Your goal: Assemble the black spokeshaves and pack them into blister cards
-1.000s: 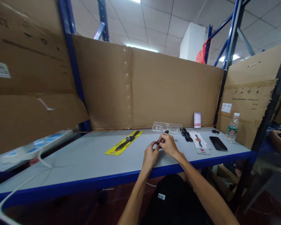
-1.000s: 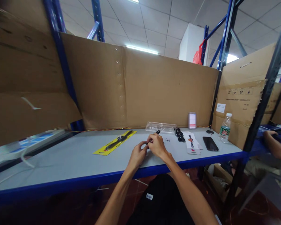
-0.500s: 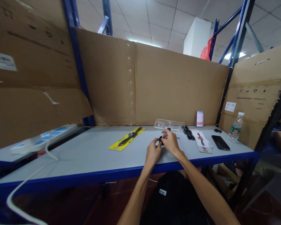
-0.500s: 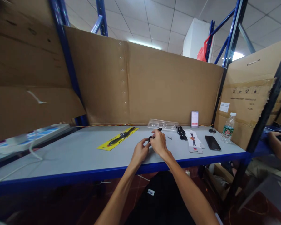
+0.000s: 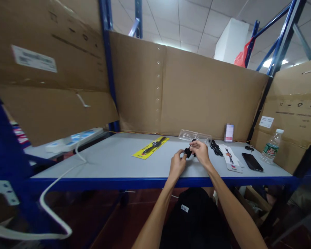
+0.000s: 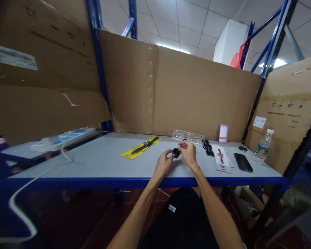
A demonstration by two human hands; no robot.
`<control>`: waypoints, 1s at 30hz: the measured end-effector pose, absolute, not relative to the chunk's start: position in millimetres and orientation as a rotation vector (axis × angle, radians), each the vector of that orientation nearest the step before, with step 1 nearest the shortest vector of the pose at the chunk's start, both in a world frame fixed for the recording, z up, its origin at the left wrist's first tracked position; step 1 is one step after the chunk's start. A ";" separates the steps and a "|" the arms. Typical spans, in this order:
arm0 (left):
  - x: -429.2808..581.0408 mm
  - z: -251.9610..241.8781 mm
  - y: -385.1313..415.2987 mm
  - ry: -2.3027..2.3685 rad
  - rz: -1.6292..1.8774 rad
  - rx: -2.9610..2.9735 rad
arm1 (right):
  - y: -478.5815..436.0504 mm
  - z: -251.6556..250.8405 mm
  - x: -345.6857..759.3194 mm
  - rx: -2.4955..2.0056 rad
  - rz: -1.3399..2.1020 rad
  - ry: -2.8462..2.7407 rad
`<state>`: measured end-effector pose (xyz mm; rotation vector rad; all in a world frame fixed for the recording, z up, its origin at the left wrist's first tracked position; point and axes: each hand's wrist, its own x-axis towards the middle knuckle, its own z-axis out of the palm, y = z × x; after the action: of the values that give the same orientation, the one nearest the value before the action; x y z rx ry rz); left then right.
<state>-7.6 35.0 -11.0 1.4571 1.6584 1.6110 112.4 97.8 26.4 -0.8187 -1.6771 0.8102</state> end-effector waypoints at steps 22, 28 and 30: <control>-8.9 -10.3 26.4 1.446 1.536 1.432 | 92.5 -8.9 170.5 -1.106 0.497 -1.699; -10.0 -7.4 19.8 1.229 1.519 1.246 | 74.0 -10.7 130.1 -0.837 1.291 -1.469; -10.0 -8.0 20.3 1.217 1.509 1.229 | 73.4 -8.8 124.2 -0.817 1.370 -1.410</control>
<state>-10.0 20.3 -8.0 1.2295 1.2173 1.5087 124.2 73.4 -8.8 -0.8166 -1.4099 1.3696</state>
